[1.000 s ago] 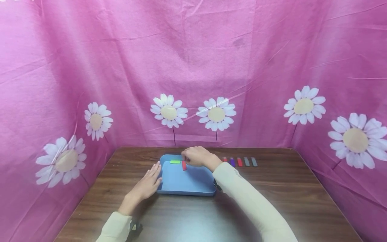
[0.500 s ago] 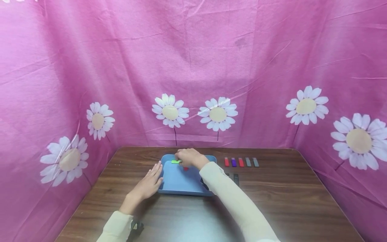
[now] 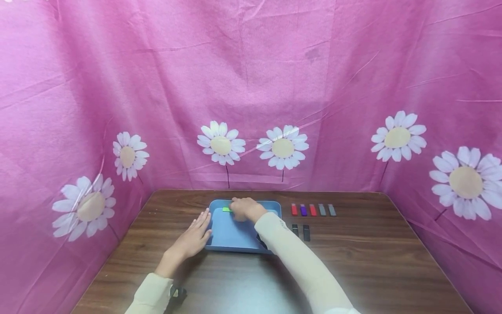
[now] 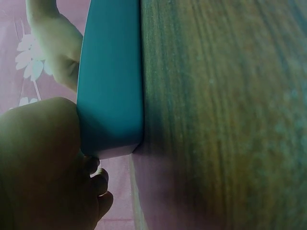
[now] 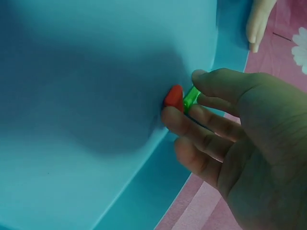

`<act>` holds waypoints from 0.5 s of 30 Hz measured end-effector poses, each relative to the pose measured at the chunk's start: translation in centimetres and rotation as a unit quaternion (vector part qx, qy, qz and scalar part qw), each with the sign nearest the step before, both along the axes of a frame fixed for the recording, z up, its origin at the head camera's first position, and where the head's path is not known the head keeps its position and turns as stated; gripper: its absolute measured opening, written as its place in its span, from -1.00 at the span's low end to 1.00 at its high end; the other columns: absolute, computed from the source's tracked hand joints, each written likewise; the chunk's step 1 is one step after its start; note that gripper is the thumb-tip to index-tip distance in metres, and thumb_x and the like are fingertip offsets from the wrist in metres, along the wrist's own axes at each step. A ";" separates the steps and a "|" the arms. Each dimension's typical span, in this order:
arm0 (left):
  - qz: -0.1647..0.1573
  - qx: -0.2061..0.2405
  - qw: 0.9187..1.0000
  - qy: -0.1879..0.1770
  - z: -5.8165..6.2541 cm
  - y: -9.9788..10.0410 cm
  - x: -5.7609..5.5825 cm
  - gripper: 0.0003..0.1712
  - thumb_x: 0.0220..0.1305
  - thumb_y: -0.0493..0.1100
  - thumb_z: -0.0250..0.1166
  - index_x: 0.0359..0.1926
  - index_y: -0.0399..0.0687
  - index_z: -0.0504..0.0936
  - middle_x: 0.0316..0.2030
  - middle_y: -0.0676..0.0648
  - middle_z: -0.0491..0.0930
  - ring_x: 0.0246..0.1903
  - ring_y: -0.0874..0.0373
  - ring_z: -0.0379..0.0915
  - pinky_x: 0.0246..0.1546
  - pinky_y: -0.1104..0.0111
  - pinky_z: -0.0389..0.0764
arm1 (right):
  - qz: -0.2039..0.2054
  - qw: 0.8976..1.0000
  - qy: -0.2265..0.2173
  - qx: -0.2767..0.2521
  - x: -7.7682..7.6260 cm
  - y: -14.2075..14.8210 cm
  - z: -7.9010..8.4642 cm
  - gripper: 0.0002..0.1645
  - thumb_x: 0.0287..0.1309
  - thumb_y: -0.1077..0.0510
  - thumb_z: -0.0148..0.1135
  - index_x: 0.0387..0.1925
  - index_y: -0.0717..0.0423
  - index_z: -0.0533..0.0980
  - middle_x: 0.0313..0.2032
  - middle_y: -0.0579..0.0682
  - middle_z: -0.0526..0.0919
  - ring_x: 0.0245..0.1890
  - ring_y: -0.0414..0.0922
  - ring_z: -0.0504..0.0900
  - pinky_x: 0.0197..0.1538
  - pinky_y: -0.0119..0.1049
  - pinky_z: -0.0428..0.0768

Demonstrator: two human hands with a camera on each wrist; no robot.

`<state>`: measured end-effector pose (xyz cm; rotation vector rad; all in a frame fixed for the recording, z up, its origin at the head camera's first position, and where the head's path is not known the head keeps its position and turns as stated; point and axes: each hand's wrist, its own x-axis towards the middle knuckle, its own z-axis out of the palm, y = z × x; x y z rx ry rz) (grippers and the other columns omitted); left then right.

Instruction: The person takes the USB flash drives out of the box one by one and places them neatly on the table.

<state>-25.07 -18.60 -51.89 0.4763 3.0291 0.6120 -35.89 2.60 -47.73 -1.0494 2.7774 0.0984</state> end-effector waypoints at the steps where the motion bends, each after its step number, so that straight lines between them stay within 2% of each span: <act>1: 0.001 -0.002 1.000 -0.002 0.0 0.0 0.0 -0.28 0.68 -0.10 0.01 0.64 -0.41 0.09 0.70 -0.30 -0.05 0.69 -0.27 -0.09 0.68 -0.16 0.07 | -0.002 1.000 -0.001 0.004 0.1 0.0 -0.1 -0.49 0.46 0.00 0.35 0.36 -0.04 0.61 0.33 0.02 0.57 0.03 -0.10 0.68 0.26 -0.10 0.71; 4: 0.002 0.001 1.000 -0.003 0.0 0.1 0.1 -0.29 0.68 -0.11 0.01 0.63 -0.42 0.10 0.70 -0.31 -0.04 0.68 -0.28 -0.08 0.67 -0.16 0.07 | -0.002 1.000 -0.005 0.006 0.3 0.0 -0.2 -0.51 0.46 0.01 0.34 0.35 -0.03 0.62 0.33 0.03 0.56 -0.04 -0.13 0.64 0.23 -0.13 0.71; 8: 0.002 -0.005 1.000 -0.003 0.0 0.1 0.1 -0.29 0.69 -0.10 0.00 0.64 -0.41 0.10 0.70 -0.31 -0.05 0.69 -0.26 -0.09 0.68 -0.15 0.07 | 0.010 1.000 -0.014 -0.018 0.4 -0.1 -0.2 -0.61 0.43 0.03 0.38 0.21 0.00 0.68 0.18 -0.01 0.65 -0.13 -0.17 0.60 0.17 -0.17 0.73; 11: 0.001 -0.004 1.000 0.001 0.0 0.1 0.1 -0.29 0.68 -0.11 0.00 0.63 -0.42 0.11 0.70 -0.31 -0.03 0.68 -0.26 -0.07 0.67 -0.16 0.08 | 0.027 0.998 -0.022 -0.044 0.5 -0.3 0.1 -0.66 0.42 0.08 0.37 0.16 0.00 0.71 0.11 -0.06 0.71 -0.12 -0.19 0.63 0.12 -0.21 0.74; 15: -0.001 0.000 1.000 0.009 0.0 0.1 0.0 -0.29 0.67 -0.12 0.01 0.62 -0.44 0.12 0.69 -0.32 -0.02 0.68 -0.28 -0.06 0.67 -0.17 0.09 | 0.038 0.997 -0.010 -0.071 0.3 -0.4 0.5 -0.66 0.44 0.15 0.32 0.18 0.00 0.72 0.11 -0.08 0.74 -0.09 -0.18 0.67 0.08 -0.20 0.75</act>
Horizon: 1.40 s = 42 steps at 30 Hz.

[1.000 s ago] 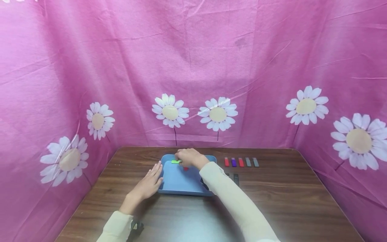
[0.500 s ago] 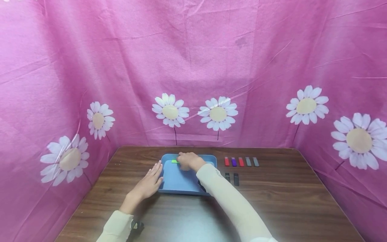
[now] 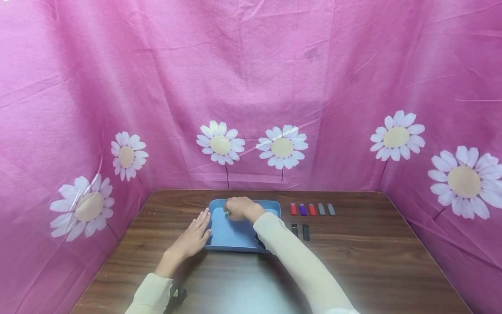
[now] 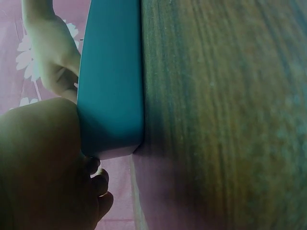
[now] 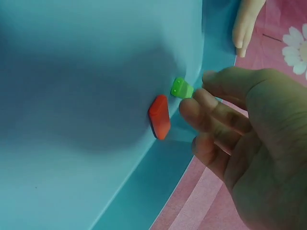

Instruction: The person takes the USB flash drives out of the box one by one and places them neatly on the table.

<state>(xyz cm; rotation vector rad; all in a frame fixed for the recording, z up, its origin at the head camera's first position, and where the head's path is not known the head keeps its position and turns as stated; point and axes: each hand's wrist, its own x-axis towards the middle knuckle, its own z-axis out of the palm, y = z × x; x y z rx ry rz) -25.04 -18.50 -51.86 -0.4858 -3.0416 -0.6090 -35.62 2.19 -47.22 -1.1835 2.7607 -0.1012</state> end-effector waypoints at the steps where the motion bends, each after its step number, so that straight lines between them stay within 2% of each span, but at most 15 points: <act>1: 0.001 -0.001 1.000 0.000 0.0 0.0 0.0 -0.29 0.68 -0.12 0.01 0.63 -0.43 0.12 0.69 -0.32 -0.02 0.68 -0.28 -0.06 0.67 -0.17 0.09 | -0.001 1.000 0.005 -0.002 -0.1 -0.1 0.0 -0.65 0.45 0.15 0.31 0.19 0.00 0.71 0.11 -0.07 0.73 -0.08 -0.17 0.67 0.10 -0.18 0.75; 4: 0.000 -0.004 1.000 -0.006 0.0 0.0 0.0 -0.28 0.68 -0.11 0.00 0.63 -0.42 0.10 0.70 -0.31 -0.04 0.68 -0.27 -0.08 0.68 -0.15 0.08 | -0.006 1.000 0.008 0.008 -0.3 -0.2 0.0 -0.61 0.47 0.14 0.29 0.26 -0.01 0.67 0.15 -0.02 0.69 -0.02 -0.11 0.68 0.19 -0.11 0.73; 10: 0.000 0.005 1.000 -0.008 0.1 0.0 0.2 -0.29 0.68 -0.13 0.01 0.63 -0.43 0.10 0.70 -0.31 -0.04 0.68 -0.28 -0.08 0.67 -0.17 0.07 | -0.012 0.999 0.003 0.047 -0.6 -0.4 -0.8 -0.48 0.45 0.10 0.33 0.39 -0.06 0.58 0.40 -0.01 0.58 0.27 -0.06 0.66 0.38 -0.05 0.65; 16: 0.004 0.000 1.000 -0.011 0.0 0.0 0.1 -0.28 0.68 -0.11 0.00 0.64 -0.42 0.09 0.70 -0.30 -0.04 0.69 -0.26 -0.08 0.68 -0.15 0.08 | -0.001 0.999 0.001 0.047 -0.3 -0.5 -0.9 -0.56 0.43 0.11 0.36 0.30 -0.11 0.65 0.29 -0.03 0.60 0.02 -0.14 0.66 0.28 -0.08 0.70; 18: 0.002 0.001 1.000 -0.009 0.0 0.0 0.1 -0.29 0.68 -0.12 0.01 0.63 -0.43 0.11 0.70 -0.31 -0.03 0.68 -0.27 -0.07 0.67 -0.16 0.08 | 0.001 0.999 0.002 0.042 -0.2 -0.5 -0.9 -0.55 0.41 0.10 0.37 0.29 -0.10 0.65 0.30 -0.02 0.59 0.00 -0.13 0.66 0.26 -0.08 0.71; 23: -0.002 0.001 1.000 -0.002 0.1 0.0 0.2 -0.30 0.67 -0.14 0.03 0.62 -0.45 0.13 0.68 -0.33 0.00 0.67 -0.29 -0.04 0.66 -0.18 0.10 | -0.008 0.999 -0.001 0.048 -0.1 -0.5 -0.9 -0.43 0.34 0.10 0.42 0.36 -0.11 0.60 0.41 -0.02 0.56 0.19 -0.08 0.69 0.35 -0.06 0.66; 33: -0.002 -0.005 1.000 -0.004 0.1 0.0 0.0 -0.30 0.67 -0.13 0.01 0.63 -0.44 0.12 0.69 -0.33 -0.02 0.67 -0.29 -0.06 0.66 -0.18 0.09 | -0.024 0.998 -0.017 0.048 0.0 -0.4 -0.9 -0.45 0.38 0.11 0.39 0.37 -0.08 0.61 0.46 0.04 0.53 0.38 0.01 0.60 0.46 0.02 0.58; 38: 0.000 -0.006 1.000 -0.005 0.1 0.0 -0.1 -0.29 0.68 -0.12 0.00 0.63 -0.42 0.11 0.69 -0.31 -0.03 0.68 -0.28 -0.07 0.67 -0.17 0.09 | -0.021 0.999 -0.009 0.047 -0.1 -0.2 -0.9 -0.44 0.35 0.05 0.43 0.36 -0.08 0.61 0.43 0.03 0.55 0.31 -0.02 0.64 0.43 -0.01 0.61; 42: 0.002 -0.010 1.000 -0.004 0.1 0.0 -0.1 -0.29 0.69 -0.10 -0.01 0.64 -0.41 0.10 0.70 -0.30 -0.03 0.68 -0.27 -0.08 0.67 -0.16 0.09 | -0.020 0.999 -0.001 0.042 -0.2 0.3 -0.6 -0.41 0.30 -0.01 0.48 0.34 -0.06 0.63 0.38 0.02 0.58 0.11 -0.09 0.68 0.34 -0.05 0.67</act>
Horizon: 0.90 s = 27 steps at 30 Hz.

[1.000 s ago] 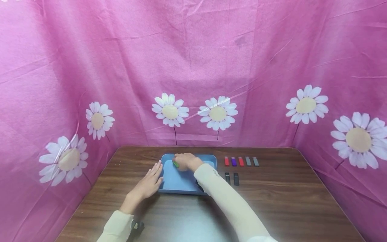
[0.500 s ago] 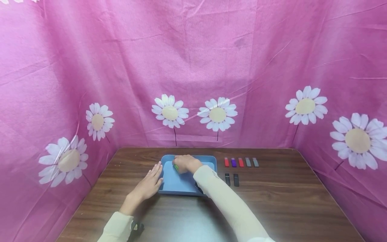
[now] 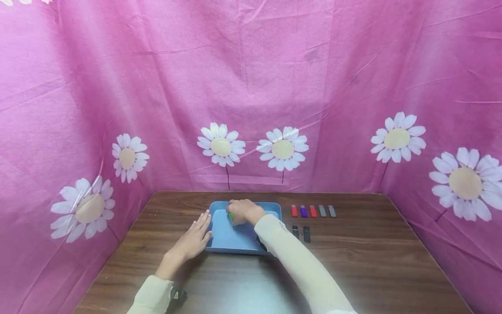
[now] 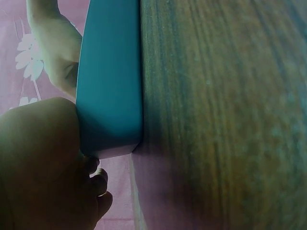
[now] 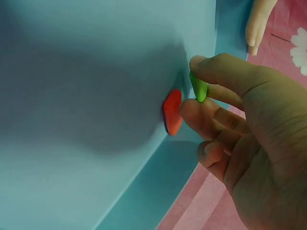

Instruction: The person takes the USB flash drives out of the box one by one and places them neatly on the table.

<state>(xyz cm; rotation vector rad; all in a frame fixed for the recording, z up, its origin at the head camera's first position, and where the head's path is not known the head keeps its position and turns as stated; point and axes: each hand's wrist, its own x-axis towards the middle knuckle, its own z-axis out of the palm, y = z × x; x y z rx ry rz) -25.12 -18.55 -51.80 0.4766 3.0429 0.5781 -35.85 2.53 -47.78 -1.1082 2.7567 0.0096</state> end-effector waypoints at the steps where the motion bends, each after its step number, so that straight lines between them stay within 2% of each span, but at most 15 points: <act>1: 0.000 0.003 1.000 0.003 0.0 0.0 0.0 -0.29 0.69 -0.10 0.00 0.63 -0.42 0.12 0.69 -0.31 -0.02 0.68 -0.27 -0.07 0.67 -0.17 0.09 | 0.002 1.000 0.002 -0.003 0.0 0.2 0.1 -0.41 0.29 -0.01 0.49 0.33 -0.06 0.63 0.35 0.01 0.60 0.04 -0.11 0.68 0.30 -0.06 0.68; 6: 0.000 0.006 1.000 0.008 0.1 0.0 0.1 -0.30 0.68 -0.11 0.01 0.62 -0.43 0.13 0.69 -0.33 0.00 0.67 -0.29 -0.05 0.66 -0.18 0.10 | 0.015 1.000 0.015 -0.021 0.3 1.3 1.0 -0.49 0.26 0.01 0.49 0.23 -0.01 0.68 0.10 -0.04 0.65 -0.22 -0.18 0.58 0.01 -0.17 0.71; 9: 0.001 0.003 1.000 0.004 0.0 0.0 0.2 -0.29 0.69 -0.10 0.00 0.63 -0.42 0.11 0.69 -0.31 -0.01 0.68 -0.27 -0.07 0.67 -0.16 0.09 | 0.016 0.999 0.023 -0.033 0.4 2.1 1.5 -0.51 0.23 0.00 0.51 0.17 0.00 0.69 -0.01 -0.06 0.63 -0.28 -0.20 0.56 -0.09 -0.20 0.69; 17: 0.000 0.007 1.000 0.001 0.1 0.0 0.3 -0.29 0.69 -0.10 -0.01 0.63 -0.42 0.11 0.69 -0.31 -0.02 0.68 -0.27 -0.08 0.68 -0.15 0.08 | 0.010 0.998 0.025 -0.060 0.6 4.4 2.6 -0.46 0.21 -0.02 0.54 0.19 0.02 0.69 0.04 -0.04 0.63 -0.16 -0.13 0.62 0.06 -0.03 0.71; 22: -0.001 0.009 1.000 0.006 0.1 0.0 0.2 -0.29 0.67 -0.13 0.02 0.63 -0.44 0.12 0.69 -0.33 0.00 0.68 -0.29 -0.06 0.66 -0.18 0.10 | 0.002 0.997 0.023 -0.078 0.8 6.0 3.3 -0.46 0.21 -0.02 0.55 0.20 0.00 0.69 0.04 -0.03 0.64 -0.20 -0.15 0.59 -0.01 -0.05 0.70; 27: -0.001 0.007 1.000 0.005 -0.1 -0.2 0.2 -0.29 0.69 -0.10 -0.01 0.63 -0.43 0.11 0.69 -0.32 -0.02 0.68 -0.27 -0.08 0.67 -0.16 0.08 | 0.003 0.996 0.040 -0.085 1.0 7.8 3.9 -0.46 0.19 -0.03 0.56 0.19 -0.01 0.69 0.04 -0.03 0.65 -0.23 -0.17 0.59 -0.06 -0.07 0.71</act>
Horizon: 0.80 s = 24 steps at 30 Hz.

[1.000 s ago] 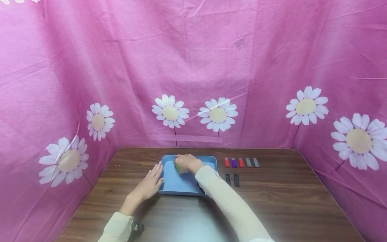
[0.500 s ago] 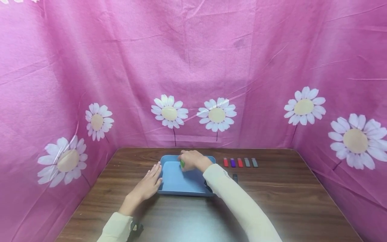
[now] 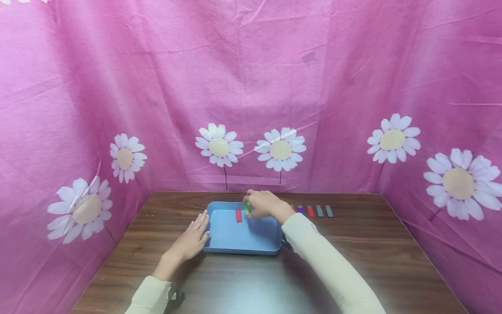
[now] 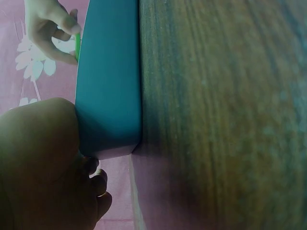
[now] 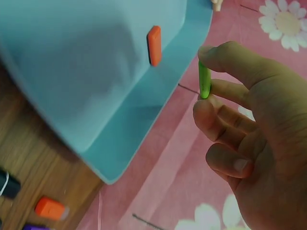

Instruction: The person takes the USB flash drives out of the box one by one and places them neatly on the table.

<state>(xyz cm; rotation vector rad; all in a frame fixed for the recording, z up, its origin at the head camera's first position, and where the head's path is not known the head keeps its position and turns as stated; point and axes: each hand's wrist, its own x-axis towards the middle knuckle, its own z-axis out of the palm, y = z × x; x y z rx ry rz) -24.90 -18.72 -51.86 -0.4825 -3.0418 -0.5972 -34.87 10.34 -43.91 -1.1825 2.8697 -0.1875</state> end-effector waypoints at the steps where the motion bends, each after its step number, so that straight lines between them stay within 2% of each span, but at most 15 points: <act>1: 0.000 0.001 1.000 0.000 0.0 0.0 0.0 -0.29 0.69 -0.11 -0.01 0.63 -0.43 0.11 0.69 -0.33 -0.02 0.68 -0.27 -0.07 0.67 -0.16 0.08 | -0.002 1.000 0.002 -0.001 0.1 0.4 0.1 -0.45 0.19 -0.03 0.57 0.20 -0.01 0.69 0.04 -0.04 0.65 -0.23 -0.17 0.60 -0.06 -0.08 0.71; 9: -0.001 0.001 1.000 0.001 0.0 0.1 0.1 -0.30 0.68 -0.12 0.01 0.62 -0.45 0.13 0.69 -0.33 -0.01 0.67 -0.29 -0.06 0.67 -0.18 0.09 | -0.023 1.000 0.015 -0.010 1.0 3.4 1.2 -0.41 0.19 -0.08 0.55 0.22 0.00 0.68 0.06 -0.02 0.65 -0.09 -0.09 0.73 0.03 0.00 0.76; 16: -0.004 0.001 1.000 0.003 0.2 0.2 0.4 -0.30 0.67 -0.14 0.02 0.61 -0.46 0.13 0.68 -0.35 0.01 0.67 -0.31 -0.05 0.66 -0.19 0.10 | -0.032 0.999 0.020 -0.005 2.0 5.6 2.0 -0.43 0.21 -0.08 0.54 0.21 0.01 0.67 0.07 -0.04 0.64 -0.24 -0.18 0.65 -0.16 -0.13 0.72; 21: -0.005 -0.001 1.000 0.006 0.2 0.1 0.2 -0.30 0.66 -0.14 0.03 0.61 -0.45 0.14 0.68 -0.35 0.02 0.67 -0.31 -0.04 0.66 -0.19 0.10 | -0.026 0.999 0.041 -0.021 2.5 7.2 2.1 -0.45 0.19 -0.05 0.55 0.17 0.05 0.69 -0.05 -0.02 0.63 -0.40 -0.27 0.51 -0.35 -0.29 0.57; 24: -0.003 -0.008 1.000 0.001 0.2 0.1 0.2 -0.29 0.67 -0.12 0.02 0.62 -0.43 0.13 0.68 -0.33 0.00 0.68 -0.29 -0.06 0.67 -0.17 0.09 | -0.028 0.998 0.052 -0.030 2.8 8.2 2.1 -0.47 0.15 -0.03 0.56 0.13 0.05 0.70 -0.10 -0.05 0.63 -0.41 -0.31 0.50 -0.37 -0.30 0.58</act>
